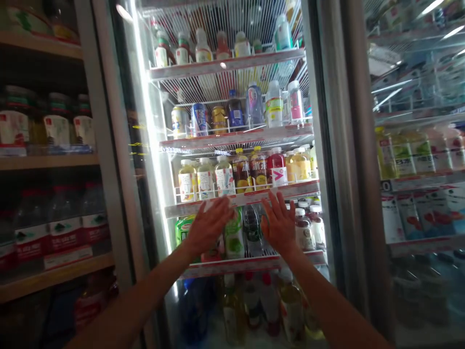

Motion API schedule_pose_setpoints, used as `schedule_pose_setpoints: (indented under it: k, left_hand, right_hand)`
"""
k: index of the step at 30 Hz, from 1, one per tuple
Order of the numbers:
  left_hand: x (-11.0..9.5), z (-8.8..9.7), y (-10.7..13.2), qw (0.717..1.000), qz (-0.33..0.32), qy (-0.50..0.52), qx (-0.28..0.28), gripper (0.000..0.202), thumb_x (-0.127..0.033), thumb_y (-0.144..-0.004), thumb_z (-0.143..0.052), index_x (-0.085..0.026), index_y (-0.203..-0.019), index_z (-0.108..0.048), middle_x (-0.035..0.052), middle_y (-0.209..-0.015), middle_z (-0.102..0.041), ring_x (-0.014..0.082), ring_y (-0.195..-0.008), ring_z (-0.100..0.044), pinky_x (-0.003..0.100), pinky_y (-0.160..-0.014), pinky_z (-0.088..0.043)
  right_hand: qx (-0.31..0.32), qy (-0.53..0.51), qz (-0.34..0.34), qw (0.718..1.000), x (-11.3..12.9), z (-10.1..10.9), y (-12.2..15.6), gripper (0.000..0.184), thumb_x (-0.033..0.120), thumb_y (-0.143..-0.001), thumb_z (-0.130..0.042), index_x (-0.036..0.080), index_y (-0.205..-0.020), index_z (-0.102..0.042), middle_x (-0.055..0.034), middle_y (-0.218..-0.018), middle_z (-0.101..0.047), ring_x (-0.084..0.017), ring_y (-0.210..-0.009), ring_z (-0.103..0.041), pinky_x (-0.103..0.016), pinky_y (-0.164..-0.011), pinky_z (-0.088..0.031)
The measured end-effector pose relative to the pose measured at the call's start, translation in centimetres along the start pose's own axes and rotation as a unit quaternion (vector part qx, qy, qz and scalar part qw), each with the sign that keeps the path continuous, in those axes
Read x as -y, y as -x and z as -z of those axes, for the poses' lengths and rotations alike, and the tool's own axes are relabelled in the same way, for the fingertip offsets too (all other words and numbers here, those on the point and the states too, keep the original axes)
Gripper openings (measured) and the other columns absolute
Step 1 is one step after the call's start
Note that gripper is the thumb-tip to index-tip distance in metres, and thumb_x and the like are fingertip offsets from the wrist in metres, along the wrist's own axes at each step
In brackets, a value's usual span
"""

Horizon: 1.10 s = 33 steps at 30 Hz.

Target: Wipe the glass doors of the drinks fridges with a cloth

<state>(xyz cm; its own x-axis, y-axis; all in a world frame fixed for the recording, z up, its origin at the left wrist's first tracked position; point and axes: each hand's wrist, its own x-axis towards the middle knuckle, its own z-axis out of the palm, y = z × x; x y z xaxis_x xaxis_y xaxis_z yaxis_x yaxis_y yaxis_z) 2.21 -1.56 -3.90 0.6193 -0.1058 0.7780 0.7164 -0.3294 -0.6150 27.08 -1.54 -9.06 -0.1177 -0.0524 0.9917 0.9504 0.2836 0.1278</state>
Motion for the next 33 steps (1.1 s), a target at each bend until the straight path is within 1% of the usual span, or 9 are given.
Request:
schedule_pose_setpoints:
  k: [2,6,7,10,12,16,20,25,33]
  left_hand:
    - [-0.2,-0.2,-0.3,0.999,-0.038,0.005,0.019,0.048,-0.017,-0.087,-0.045,-0.025,-0.134,-0.04,0.0053,-0.141,-0.042,0.0154,-0.138,-0.024,0.04,-0.116,-0.008]
    - [-0.3,-0.3,-1.1,0.984,0.165,-0.032,-0.054,0.047,-0.019,-0.088,-0.044,-0.016,-0.134,-0.04,0.0141,-0.144,-0.035,0.0208,-0.139,-0.02,0.043,-0.115,-0.011]
    - [-0.5,-0.4,-1.2,0.988,0.145,-0.03,-0.05,0.047,-0.019,-0.088,-0.044,-0.016,-0.134,-0.04,0.0138,-0.145,-0.035,0.0208,-0.139,-0.02,0.042,-0.115,-0.012]
    - [-1.5,-0.4,-1.1,0.996,-0.081,0.003,0.025,0.046,-0.019,-0.087,-0.045,-0.022,-0.133,-0.042,0.0066,-0.143,-0.039,0.0164,-0.138,-0.022,0.04,-0.115,-0.012]
    - [-1.7,-0.5,-1.3,0.991,-0.125,0.006,0.038,0.044,-0.018,-0.087,-0.045,-0.024,-0.13,-0.044,0.0039,-0.142,-0.042,0.0149,-0.137,-0.025,0.04,-0.116,-0.01]
    - [-1.4,-0.8,-2.1,0.995,0.093,-0.026,-0.033,0.043,-0.018,-0.087,-0.045,-0.016,-0.13,-0.044,0.0132,-0.143,-0.039,0.0204,-0.138,-0.022,0.043,-0.114,-0.011]
    - [-3.2,-1.7,-2.9,0.999,0.029,0.024,-0.009,0.048,-0.017,-0.087,-0.044,-0.02,-0.135,-0.038,0.0093,-0.143,-0.04,0.0175,-0.139,-0.021,0.04,-0.114,-0.016]
    - [-4.8,-2.6,-3.8,0.983,0.161,0.075,-0.043,0.052,-0.021,-0.092,-0.031,-0.013,-0.142,-0.02,0.0122,-0.145,-0.036,0.0161,-0.14,-0.017,0.038,-0.114,-0.018]
    - [1.3,0.4,2.4,0.983,0.179,0.026,-0.036,0.065,-0.039,-0.09,-0.042,-0.016,-0.145,-0.016,0.017,-0.148,-0.029,0.0242,-0.14,-0.018,0.048,-0.113,-0.011]
  right_hand:
    - [0.004,0.0,0.005,1.0,0.0,0.0,0.0,0.062,0.026,-0.086,-0.044,0.026,-0.145,-0.022,-0.0056,-0.147,-0.033,-0.023,-0.138,-0.024,-0.048,-0.112,-0.012]
    - [-0.001,-0.001,0.007,1.0,0.0,0.1,0.0,0.059,0.026,-0.087,-0.044,0.024,-0.143,-0.027,-0.0077,-0.146,-0.036,-0.023,-0.138,-0.023,-0.049,-0.112,-0.013]
    - [-0.004,-0.001,0.005,1.0,0.0,0.1,0.0,0.058,0.026,-0.087,-0.043,0.024,-0.142,-0.028,-0.0078,-0.145,-0.037,-0.023,-0.138,-0.023,-0.049,-0.112,-0.013]
    - [-0.007,0.0,0.006,1.0,0.1,0.1,-0.1,0.057,0.026,-0.087,-0.043,0.023,-0.142,-0.029,-0.0076,-0.145,-0.037,-0.023,-0.138,-0.024,-0.048,-0.112,-0.013]
    - [-0.003,-0.002,0.009,1.0,0.1,0.0,-0.1,0.057,0.025,-0.087,-0.043,0.023,-0.143,-0.028,-0.0076,-0.146,-0.036,-0.023,-0.138,-0.024,-0.048,-0.112,-0.013]
    - [-0.004,-0.006,0.01,1.0,-0.3,-0.1,0.1,0.059,0.023,-0.086,-0.045,0.023,-0.142,-0.028,-0.0085,-0.145,-0.036,-0.024,-0.138,-0.023,-0.05,-0.112,-0.013]
    - [-0.021,-0.049,-0.002,0.999,0.9,0.7,-0.5,0.059,0.017,-0.087,-0.042,0.024,-0.143,-0.027,-0.008,-0.146,-0.035,-0.023,-0.138,-0.024,-0.051,-0.112,-0.013]
    - [-0.029,-0.23,0.061,0.971,6.1,1.1,-4.0,0.059,0.012,-0.086,-0.034,0.019,-0.143,-0.024,-0.0102,-0.144,-0.038,-0.02,-0.136,-0.03,-0.045,-0.11,-0.026]
    - [-0.015,-0.15,0.024,0.988,10.0,-2.9,-6.7,0.04,0.025,-0.089,-0.038,0.015,-0.126,-0.051,-0.0094,-0.137,-0.047,-0.018,-0.136,-0.029,-0.04,-0.111,-0.023]
